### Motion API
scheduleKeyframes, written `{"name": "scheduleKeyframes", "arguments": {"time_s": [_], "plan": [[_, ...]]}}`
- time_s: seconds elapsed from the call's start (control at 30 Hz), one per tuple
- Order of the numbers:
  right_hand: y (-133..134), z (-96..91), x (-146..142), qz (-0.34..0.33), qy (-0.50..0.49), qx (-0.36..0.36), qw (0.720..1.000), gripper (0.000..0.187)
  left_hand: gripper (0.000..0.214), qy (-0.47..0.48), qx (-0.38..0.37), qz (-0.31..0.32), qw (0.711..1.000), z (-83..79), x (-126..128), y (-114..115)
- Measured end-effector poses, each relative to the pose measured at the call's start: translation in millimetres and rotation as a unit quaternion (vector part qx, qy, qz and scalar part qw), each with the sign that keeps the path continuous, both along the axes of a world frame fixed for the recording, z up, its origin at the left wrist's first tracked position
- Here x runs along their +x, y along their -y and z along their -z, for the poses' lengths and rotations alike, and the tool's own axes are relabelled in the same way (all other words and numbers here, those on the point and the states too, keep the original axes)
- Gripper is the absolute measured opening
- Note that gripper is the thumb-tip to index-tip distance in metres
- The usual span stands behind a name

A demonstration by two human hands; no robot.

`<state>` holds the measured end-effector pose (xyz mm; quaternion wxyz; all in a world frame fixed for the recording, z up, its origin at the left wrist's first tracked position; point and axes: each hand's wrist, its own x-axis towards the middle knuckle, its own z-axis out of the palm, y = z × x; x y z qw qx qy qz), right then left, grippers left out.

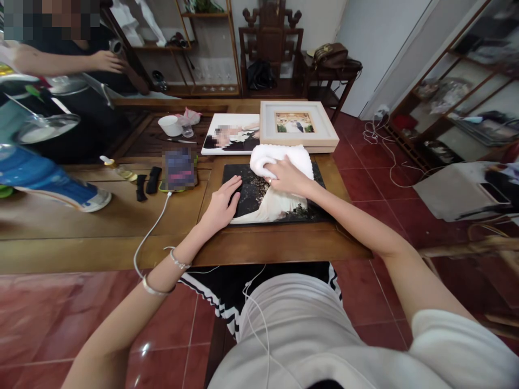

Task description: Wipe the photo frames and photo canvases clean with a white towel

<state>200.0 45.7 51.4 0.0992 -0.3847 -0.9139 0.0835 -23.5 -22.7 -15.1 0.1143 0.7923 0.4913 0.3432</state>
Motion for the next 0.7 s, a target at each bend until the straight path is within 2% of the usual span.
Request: {"name": "scheduleKeyframes", "arguments": {"time_s": [0.1, 0.27, 0.33, 0.4, 0.47, 0.53, 0.7], "plan": [[32.1, 4.3, -0.1, -0.038, 0.022, 0.012, 0.999, 0.041, 0.042, 0.0, 0.001, 0.003, 1.0, 0.0, -0.2, 0.1], [103.2, 1.9, 12.4, -0.148, 0.046, -0.004, 0.988, 0.035, 0.042, 0.002, -0.005, 0.007, 1.0, 0.9, -1.1, -0.5], [122.8, -0.7, 19.4, -0.17, 0.048, -0.023, 0.984, 0.036, 0.041, 0.005, -0.004, 0.006, 1.0, 0.9, -1.0, -0.7], [131.7, -1.8, 26.6, -0.166, 0.038, -0.038, 0.985, 0.038, 0.041, 0.007, -0.002, 0.005, 1.0, 0.7, -0.6, -0.5], [128.7, -0.9, 34.3, -0.132, 0.017, -0.036, 0.99, 0.036, 0.041, 0.006, 0.0, 0.003, 1.0, 0.3, -0.1, -0.2], [114.7, 1.3, 42.9, -0.076, 0.003, -0.02, 0.997, 0.033, 0.041, 0.004, 0.002, 0.003, 1.0, 0.0, 0.3, 0.1], [53.2, 4.7, 59.1, 0.093, 0.017, 0.037, 0.995, 0.035, 0.041, 0.011, 0.007, 0.004, 1.0, 0.5, 0.5, -0.1]]}}
